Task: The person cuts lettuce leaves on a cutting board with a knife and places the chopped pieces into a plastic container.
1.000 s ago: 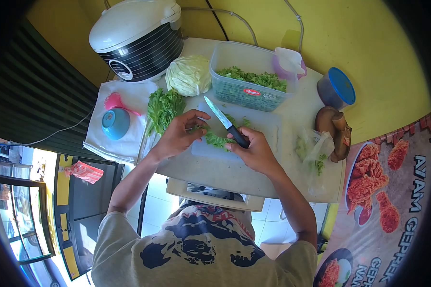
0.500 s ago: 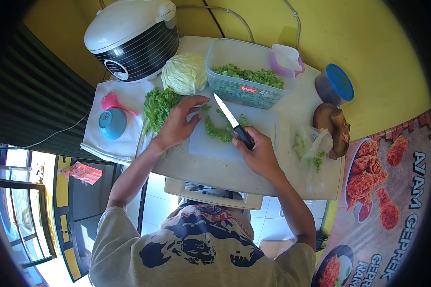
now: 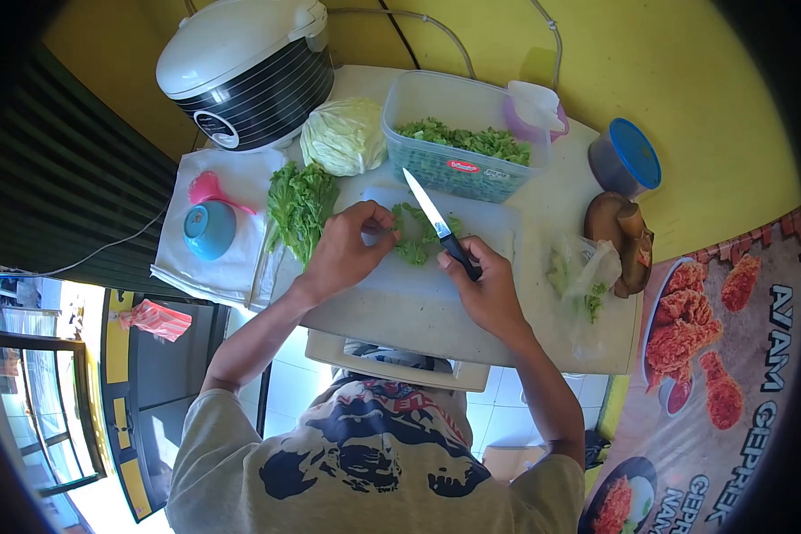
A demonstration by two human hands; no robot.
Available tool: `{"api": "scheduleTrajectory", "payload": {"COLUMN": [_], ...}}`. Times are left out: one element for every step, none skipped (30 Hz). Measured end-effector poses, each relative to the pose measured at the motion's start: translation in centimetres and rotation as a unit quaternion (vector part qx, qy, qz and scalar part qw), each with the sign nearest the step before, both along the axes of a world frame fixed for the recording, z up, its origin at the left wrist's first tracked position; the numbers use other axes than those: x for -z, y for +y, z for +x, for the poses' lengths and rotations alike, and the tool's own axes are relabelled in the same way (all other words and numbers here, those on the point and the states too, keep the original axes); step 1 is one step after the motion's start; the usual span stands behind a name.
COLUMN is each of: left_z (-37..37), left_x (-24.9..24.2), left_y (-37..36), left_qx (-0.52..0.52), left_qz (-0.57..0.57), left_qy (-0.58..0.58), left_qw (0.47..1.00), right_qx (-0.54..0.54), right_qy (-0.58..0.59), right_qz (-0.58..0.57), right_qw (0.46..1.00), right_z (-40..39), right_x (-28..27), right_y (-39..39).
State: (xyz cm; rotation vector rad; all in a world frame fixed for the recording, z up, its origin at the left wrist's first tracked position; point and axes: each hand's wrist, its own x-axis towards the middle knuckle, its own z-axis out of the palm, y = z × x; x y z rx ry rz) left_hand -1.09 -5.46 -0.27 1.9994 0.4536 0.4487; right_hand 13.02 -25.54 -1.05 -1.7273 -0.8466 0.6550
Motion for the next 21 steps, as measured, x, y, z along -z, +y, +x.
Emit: {"api": "scheduleTrajectory", "payload": {"left_z": [-0.1,-0.1,-0.2,-0.2,-0.1,-0.1,-0.1,0.0,0.2,0.3,0.1,-0.3,-0.6,-0.9,-1.2,-1.4,-1.6,-1.8,-1.9,-2.1,-2.3], "left_x": [-0.1,-0.1,0.0,0.0,-0.1,-0.4,-0.6,-0.7,-0.9,-1.0,-0.8,-0.6,-0.5,-0.5,-0.8,-0.9,-0.8,-0.6,-0.4,-0.5,-0.7], "left_y": [0.2,0.5,0.8,1.1,1.2,1.3,1.4,1.5,1.5,1.6,1.7,1.8,1.9,1.9,1.7,1.6,1.5,1.5,1.3,1.1,0.9], "left_qx": [0.011,0.034,0.056,0.078,0.075,0.073,0.07,0.065,0.06,0.055,0.046,0.036,0.027,0.021,0.015,0.009,0.011,0.013,0.014,0.015,0.016], "left_qz": [-0.079,-0.146,-0.211,-0.276,-0.281,-0.286,-0.291,-0.289,-0.285,-0.282,-0.171,-0.058,0.057,0.065,0.074,0.082,0.101,0.119,0.136,0.141,0.146], "left_qy": [-0.013,-0.021,-0.028,-0.035,-0.03,-0.025,-0.019,-0.017,-0.016,-0.014,0.0,0.014,0.028,0.036,0.044,0.052,0.041,0.029,0.017,0.026,0.036], "left_qw": [0.997,0.989,0.975,0.957,0.956,0.955,0.954,0.955,0.956,0.958,0.984,0.998,0.998,0.997,0.996,0.995,0.994,0.992,0.99,0.99,0.989], "right_qx": [0.0,0.0,0.0,0.0,-0.001,-0.002,-0.004,-0.007,-0.003,0.001,0.006,0.001,-0.003,-0.006,-0.009,-0.011,-0.014,-0.015,-0.017,-0.021,-0.015], "right_qy": [0.003,0.005,0.009,0.013,0.016,0.019,0.022,0.027,0.024,0.022,0.02,0.005,-0.01,-0.024,-0.019,-0.013,-0.008,-0.033,-0.06,-0.085,-0.116], "right_qz": [0.001,0.002,0.006,0.01,0.014,0.017,0.02,0.022,0.016,0.011,0.004,0.01,0.018,0.025,0.019,0.013,0.006,-0.026,-0.06,-0.093,-0.064], "right_qw": [1.0,1.0,1.0,1.0,1.0,1.0,1.0,0.999,1.0,1.0,1.0,1.0,1.0,0.999,1.0,1.0,1.0,0.999,0.996,0.992,0.991], "right_z": [-0.1,-0.2,-0.3,-0.3,-0.3,-0.2,-0.1,-0.1,-0.2,-0.3,-0.4,-0.5,-0.7,-0.8,-0.8,-0.8,-0.9,-0.9,-1.0,-1.1,-1.2], "right_x": [-0.3,-0.5,-0.6,-0.7,-0.8,-0.7,-0.5,-0.3,-0.3,-0.2,-0.2,-0.4,-0.7,-1.0,-1.3,-1.5,-1.7,-1.9,-2.1,-2.1,-1.9], "right_y": [0.0,0.1,0.1,0.2,0.3,0.4,0.4,0.5,0.5,0.6,0.7,0.7,0.9,0.9,1.0,1.1,1.1,1.2,1.2,1.3,1.3]}}
